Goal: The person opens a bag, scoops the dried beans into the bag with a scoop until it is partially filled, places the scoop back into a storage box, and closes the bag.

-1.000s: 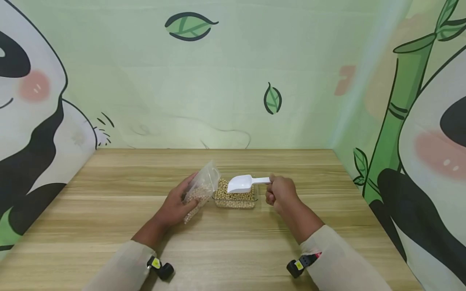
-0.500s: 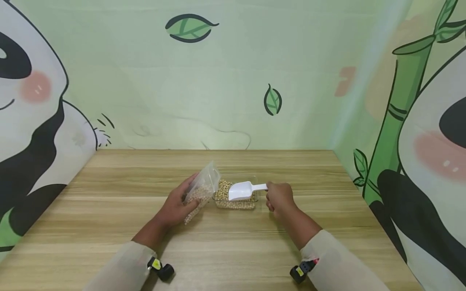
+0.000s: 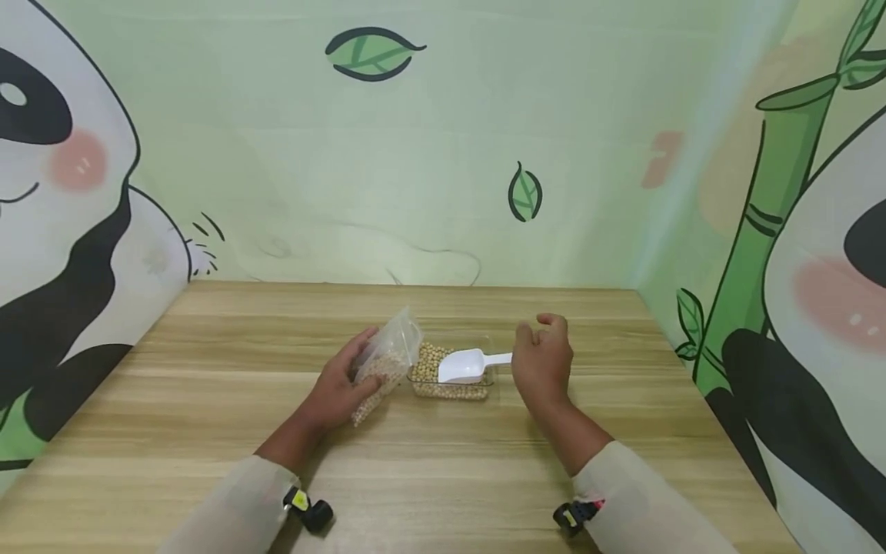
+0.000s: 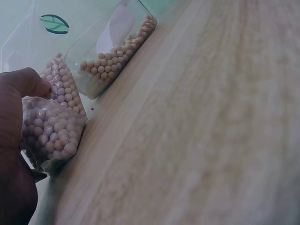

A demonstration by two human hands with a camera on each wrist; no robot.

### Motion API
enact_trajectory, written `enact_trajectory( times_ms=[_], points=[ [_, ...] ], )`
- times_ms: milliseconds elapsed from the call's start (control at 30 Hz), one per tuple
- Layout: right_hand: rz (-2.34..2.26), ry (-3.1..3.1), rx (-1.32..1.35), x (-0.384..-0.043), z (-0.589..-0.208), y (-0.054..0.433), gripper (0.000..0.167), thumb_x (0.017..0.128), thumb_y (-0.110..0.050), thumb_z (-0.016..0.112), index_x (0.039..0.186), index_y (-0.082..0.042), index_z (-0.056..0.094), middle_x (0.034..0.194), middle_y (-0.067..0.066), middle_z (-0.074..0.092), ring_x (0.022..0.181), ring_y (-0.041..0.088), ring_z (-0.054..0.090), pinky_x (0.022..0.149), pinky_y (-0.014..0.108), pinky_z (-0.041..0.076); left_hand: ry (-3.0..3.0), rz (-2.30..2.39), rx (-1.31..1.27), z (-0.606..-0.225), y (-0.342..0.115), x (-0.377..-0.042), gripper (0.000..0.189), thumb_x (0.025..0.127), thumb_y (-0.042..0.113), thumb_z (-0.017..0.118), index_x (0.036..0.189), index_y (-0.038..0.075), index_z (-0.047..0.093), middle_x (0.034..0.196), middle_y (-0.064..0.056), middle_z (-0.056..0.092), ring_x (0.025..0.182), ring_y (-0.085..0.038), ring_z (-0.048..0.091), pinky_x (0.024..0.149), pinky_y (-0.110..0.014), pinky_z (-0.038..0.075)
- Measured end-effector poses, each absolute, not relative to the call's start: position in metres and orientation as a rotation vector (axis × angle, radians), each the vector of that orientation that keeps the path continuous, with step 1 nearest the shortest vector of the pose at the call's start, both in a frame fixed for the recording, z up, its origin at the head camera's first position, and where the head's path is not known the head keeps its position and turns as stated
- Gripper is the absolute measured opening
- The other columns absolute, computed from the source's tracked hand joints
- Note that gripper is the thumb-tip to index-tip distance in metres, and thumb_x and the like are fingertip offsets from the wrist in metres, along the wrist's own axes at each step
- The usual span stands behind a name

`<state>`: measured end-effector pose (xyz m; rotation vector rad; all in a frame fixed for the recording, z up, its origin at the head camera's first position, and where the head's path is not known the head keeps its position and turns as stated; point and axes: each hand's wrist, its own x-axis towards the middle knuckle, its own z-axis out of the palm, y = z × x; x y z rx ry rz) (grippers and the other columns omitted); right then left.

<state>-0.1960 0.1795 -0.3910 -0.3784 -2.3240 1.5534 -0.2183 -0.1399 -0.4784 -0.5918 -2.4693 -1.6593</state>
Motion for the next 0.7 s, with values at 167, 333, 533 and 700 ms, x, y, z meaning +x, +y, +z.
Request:
enact_trajectory(
  times_ms=[167, 333, 533, 700],
  points=[
    [1.589, -2.363, -0.112, -0.185, -0.382, 0.15, 0.026, 0.111, -0.024, 0.058, 0.119, -0.003, 0.07, 0.075, -0.006, 0.054, 0.063, 0.01, 0.045, 0.061, 0.028, 0.041, -2.476, -1.757, -0.469, -0.475, -0.137, -0.218, 0.081, 0.097, 0.005, 0.076, 0.168, 0.019, 0.041, 0.16, -0.03, 0.054, 0.138, -0.047, 0.062, 0.11, -0.062, 0.054],
    [1.652, -2.481, 0.011, -0.178, -0.381, 0.118, 0.028, 0.111, -0.03, 0.06, 0.114, -0.005, 0.074, 0.083, 0.001, 0.059, 0.073, 0.014, 0.05, 0.07, 0.03, 0.045, -2.441, -1.778, -0.438, -0.474, -0.134, -0.219, 0.079, 0.097, 0.004, 0.077, 0.167, 0.016, 0.043, 0.155, -0.032, 0.057, 0.132, -0.044, 0.064, 0.109, -0.061, 0.055],
    [1.709, -2.463, 0.074, -0.182, -0.384, 0.097, 0.027, 0.108, -0.028, 0.063, 0.111, -0.004, 0.076, 0.1, 0.012, 0.072, 0.076, 0.011, 0.057, 0.072, 0.028, 0.05, -2.312, -1.915, -0.37, -0.472, -0.122, -0.215, 0.076, 0.096, -0.001, 0.072, 0.165, 0.012, 0.044, 0.144, -0.026, 0.062, 0.126, -0.038, 0.066, 0.102, -0.048, 0.06],
    [1.767, -2.458, 0.122, -0.183, -0.38, 0.087, 0.028, 0.107, -0.032, 0.065, 0.111, -0.006, 0.075, 0.09, 0.011, 0.066, 0.068, 0.011, 0.056, 0.064, 0.028, 0.048, -2.247, -1.955, -0.227, -0.472, -0.111, -0.208, 0.073, 0.098, 0.0, 0.072, 0.164, 0.013, 0.044, 0.141, -0.021, 0.063, 0.128, -0.035, 0.065, 0.103, -0.05, 0.06]
  ],
)
